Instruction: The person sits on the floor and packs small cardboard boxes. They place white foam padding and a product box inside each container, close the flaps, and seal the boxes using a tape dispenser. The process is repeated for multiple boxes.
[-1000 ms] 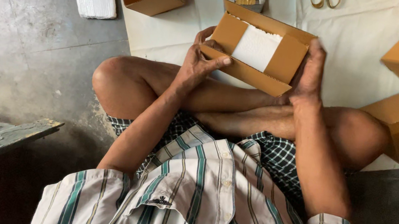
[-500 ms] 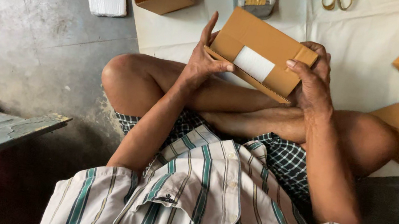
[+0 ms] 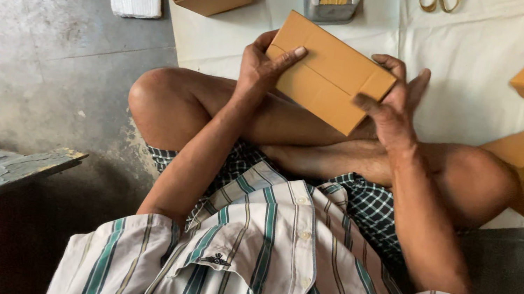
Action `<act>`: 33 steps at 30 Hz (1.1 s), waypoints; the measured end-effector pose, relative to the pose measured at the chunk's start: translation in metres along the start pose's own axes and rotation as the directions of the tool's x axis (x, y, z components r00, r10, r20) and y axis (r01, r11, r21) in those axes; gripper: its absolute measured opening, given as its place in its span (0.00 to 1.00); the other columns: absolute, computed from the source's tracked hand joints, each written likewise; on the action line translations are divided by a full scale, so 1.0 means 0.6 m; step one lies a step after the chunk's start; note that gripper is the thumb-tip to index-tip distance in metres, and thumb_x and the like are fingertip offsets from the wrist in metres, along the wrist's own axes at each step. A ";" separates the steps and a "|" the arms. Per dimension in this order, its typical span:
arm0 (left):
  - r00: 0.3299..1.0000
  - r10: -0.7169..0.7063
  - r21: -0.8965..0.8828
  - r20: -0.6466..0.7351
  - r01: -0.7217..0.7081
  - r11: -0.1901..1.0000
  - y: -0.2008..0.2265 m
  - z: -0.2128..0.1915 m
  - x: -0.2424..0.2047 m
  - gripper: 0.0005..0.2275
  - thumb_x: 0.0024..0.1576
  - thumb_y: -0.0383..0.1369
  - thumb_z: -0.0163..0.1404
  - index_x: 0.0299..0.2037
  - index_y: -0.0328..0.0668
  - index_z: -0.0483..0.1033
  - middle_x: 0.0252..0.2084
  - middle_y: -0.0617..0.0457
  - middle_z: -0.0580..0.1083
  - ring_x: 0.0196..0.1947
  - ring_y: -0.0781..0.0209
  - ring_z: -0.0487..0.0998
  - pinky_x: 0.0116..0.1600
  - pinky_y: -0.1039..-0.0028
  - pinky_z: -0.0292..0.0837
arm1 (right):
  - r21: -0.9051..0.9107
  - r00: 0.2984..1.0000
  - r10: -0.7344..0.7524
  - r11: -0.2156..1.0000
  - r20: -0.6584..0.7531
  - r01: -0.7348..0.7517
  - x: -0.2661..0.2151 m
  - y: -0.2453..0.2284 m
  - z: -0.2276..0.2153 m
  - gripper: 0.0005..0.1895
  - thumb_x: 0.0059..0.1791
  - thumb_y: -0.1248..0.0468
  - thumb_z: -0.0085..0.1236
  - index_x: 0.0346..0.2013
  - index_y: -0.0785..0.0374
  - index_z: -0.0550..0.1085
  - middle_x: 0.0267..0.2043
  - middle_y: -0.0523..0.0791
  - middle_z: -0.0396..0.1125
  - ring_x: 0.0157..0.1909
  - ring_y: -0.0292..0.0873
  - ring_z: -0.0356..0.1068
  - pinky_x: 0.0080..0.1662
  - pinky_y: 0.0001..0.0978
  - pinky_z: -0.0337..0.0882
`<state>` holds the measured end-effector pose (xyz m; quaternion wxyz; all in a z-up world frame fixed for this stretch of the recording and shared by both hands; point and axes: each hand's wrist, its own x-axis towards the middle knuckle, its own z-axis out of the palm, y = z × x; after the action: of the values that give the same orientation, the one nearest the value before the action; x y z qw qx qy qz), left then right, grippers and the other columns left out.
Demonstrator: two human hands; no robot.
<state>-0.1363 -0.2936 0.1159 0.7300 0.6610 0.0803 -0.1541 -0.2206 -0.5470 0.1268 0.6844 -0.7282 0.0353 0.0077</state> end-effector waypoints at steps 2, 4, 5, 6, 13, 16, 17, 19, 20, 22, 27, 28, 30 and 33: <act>0.999 0.007 0.016 0.041 -0.007 1.000 0.005 -0.001 -0.001 0.31 0.52 0.39 0.65 0.58 0.20 0.70 0.44 0.40 0.80 0.41 0.58 0.83 0.47 0.72 0.81 | -0.490 0.986 -0.169 0.858 0.010 0.152 0.000 -0.002 -0.003 0.37 0.40 0.69 0.78 0.58 0.68 0.67 0.57 0.56 0.59 0.66 0.57 0.50 0.67 0.49 0.49; 0.993 -0.008 0.065 0.114 0.001 0.998 0.016 -0.007 -0.003 0.30 0.54 0.42 0.64 0.58 0.20 0.71 0.44 0.41 0.80 0.41 0.60 0.82 0.47 0.73 0.80 | -0.015 0.997 0.071 0.997 0.024 -0.071 0.007 -0.004 -0.005 0.39 0.40 0.62 0.76 0.59 0.61 0.64 0.56 0.50 0.63 0.62 0.47 0.60 0.65 0.40 0.61; 0.988 -0.071 0.067 0.140 0.062 0.996 0.022 -0.011 -0.004 0.31 0.53 0.42 0.64 0.57 0.20 0.72 0.44 0.41 0.81 0.41 0.59 0.83 0.48 0.73 0.80 | 0.225 0.981 0.179 0.955 0.080 -0.193 0.011 -0.004 -0.006 0.39 0.40 0.59 0.75 0.60 0.58 0.62 0.56 0.47 0.65 0.60 0.41 0.65 0.64 0.36 0.67; 0.977 -0.139 0.070 0.164 0.129 0.989 0.029 -0.015 -0.011 0.31 0.52 0.42 0.65 0.57 0.20 0.72 0.43 0.41 0.81 0.41 0.59 0.83 0.48 0.73 0.80 | 0.203 0.984 0.165 0.963 0.068 -0.176 0.006 -0.005 -0.006 0.39 0.40 0.60 0.75 0.61 0.59 0.63 0.56 0.47 0.64 0.61 0.42 0.64 0.65 0.36 0.67; 0.908 -0.305 0.347 0.286 0.198 0.917 0.090 -0.018 -0.028 0.34 0.44 0.43 0.67 0.56 0.23 0.72 0.42 0.36 0.82 0.41 0.52 0.85 0.48 0.73 0.82 | -0.263 0.988 -0.031 0.962 0.154 0.072 -0.072 -0.037 -0.001 0.38 0.38 0.56 0.78 0.55 0.65 0.67 0.58 0.51 0.65 0.62 0.49 0.68 0.64 0.44 0.71; 0.863 -0.257 0.617 0.436 -0.078 0.783 0.099 0.006 -0.013 0.35 0.43 0.43 0.70 0.57 0.27 0.74 0.46 0.36 0.80 0.47 0.53 0.82 0.53 0.71 0.76 | -0.532 0.928 0.246 0.844 0.281 -0.062 -0.069 -0.058 0.010 0.43 0.33 0.53 0.78 0.55 0.69 0.68 0.51 0.55 0.70 0.55 0.52 0.70 0.58 0.48 0.73; 0.844 -0.245 0.570 0.477 -0.085 0.817 0.098 0.013 -0.013 0.36 0.43 0.43 0.70 0.58 0.27 0.73 0.48 0.36 0.81 0.48 0.52 0.83 0.55 0.70 0.77 | -0.585 0.874 0.401 0.791 0.275 -0.179 -0.068 -0.067 0.014 0.46 0.31 0.52 0.78 0.56 0.71 0.67 0.50 0.56 0.70 0.53 0.53 0.70 0.56 0.49 0.73; 0.799 -0.194 0.466 0.570 -0.120 0.876 0.097 0.030 -0.001 0.37 0.43 0.42 0.71 0.61 0.27 0.73 0.51 0.35 0.81 0.51 0.50 0.84 0.58 0.69 0.79 | -0.178 0.872 0.378 0.924 0.311 -0.338 -0.044 -0.084 0.027 0.38 0.42 0.46 0.65 0.59 0.67 0.70 0.51 0.51 0.75 0.54 0.47 0.75 0.59 0.44 0.76; 0.888 -0.119 0.341 0.444 -0.045 0.939 0.093 0.038 0.002 0.41 0.43 0.40 0.70 0.64 0.27 0.65 0.52 0.36 0.77 0.51 0.48 0.82 0.56 0.66 0.80 | 0.037 0.872 0.360 0.919 0.331 -0.393 -0.034 -0.094 0.027 0.35 0.48 0.44 0.59 0.60 0.65 0.72 0.51 0.48 0.78 0.55 0.45 0.78 0.61 0.42 0.78; 0.991 -0.043 0.040 0.129 0.038 0.998 0.078 0.040 -0.012 0.49 0.43 0.37 0.69 0.71 0.29 0.48 0.56 0.37 0.68 0.52 0.45 0.79 0.52 0.61 0.83 | -0.228 0.962 0.097 0.973 0.255 -0.038 -0.028 -0.110 0.036 0.28 0.46 0.54 0.65 0.56 0.68 0.74 0.49 0.50 0.78 0.55 0.48 0.75 0.65 0.50 0.61; 0.973 -0.216 -0.148 0.083 0.226 0.963 0.017 0.057 -0.043 0.43 0.45 0.32 0.68 0.67 0.28 0.51 0.54 0.37 0.72 0.52 0.47 0.79 0.55 0.62 0.81 | -0.223 0.959 0.230 0.956 0.166 -0.191 -0.008 -0.111 0.067 0.28 0.43 0.61 0.70 0.54 0.70 0.75 0.45 0.51 0.77 0.49 0.46 0.76 0.56 0.37 0.72; 0.970 -0.231 -0.175 0.072 0.241 0.955 0.009 0.060 -0.041 0.40 0.45 0.32 0.68 0.64 0.27 0.56 0.51 0.36 0.74 0.50 0.47 0.80 0.53 0.62 0.82 | -0.154 0.938 0.304 0.948 0.169 -0.280 -0.004 -0.110 0.071 0.27 0.42 0.61 0.70 0.54 0.69 0.74 0.46 0.50 0.77 0.48 0.45 0.76 0.52 0.35 0.74; 0.970 -0.226 -0.175 0.094 0.240 0.955 0.002 0.059 -0.039 0.35 0.46 0.31 0.67 0.61 0.25 0.61 0.50 0.36 0.75 0.49 0.46 0.80 0.53 0.62 0.81 | -0.068 0.913 0.356 0.935 0.202 -0.349 0.003 -0.112 0.077 0.27 0.42 0.62 0.69 0.53 0.69 0.74 0.46 0.49 0.76 0.47 0.44 0.76 0.49 0.33 0.75; 0.954 -0.273 -0.227 0.121 0.294 0.928 0.001 0.049 -0.030 0.34 0.45 0.31 0.67 0.60 0.26 0.62 0.50 0.37 0.75 0.48 0.47 0.80 0.53 0.63 0.81 | -0.018 0.908 0.338 0.938 0.247 -0.345 0.011 -0.109 0.083 0.26 0.43 0.63 0.69 0.54 0.69 0.74 0.46 0.49 0.76 0.47 0.44 0.76 0.49 0.32 0.75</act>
<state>-0.1556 -0.3204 0.1256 0.7780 0.5410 0.1613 -0.2757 -0.2081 -0.4939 0.1887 0.6809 -0.6952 0.0768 0.2173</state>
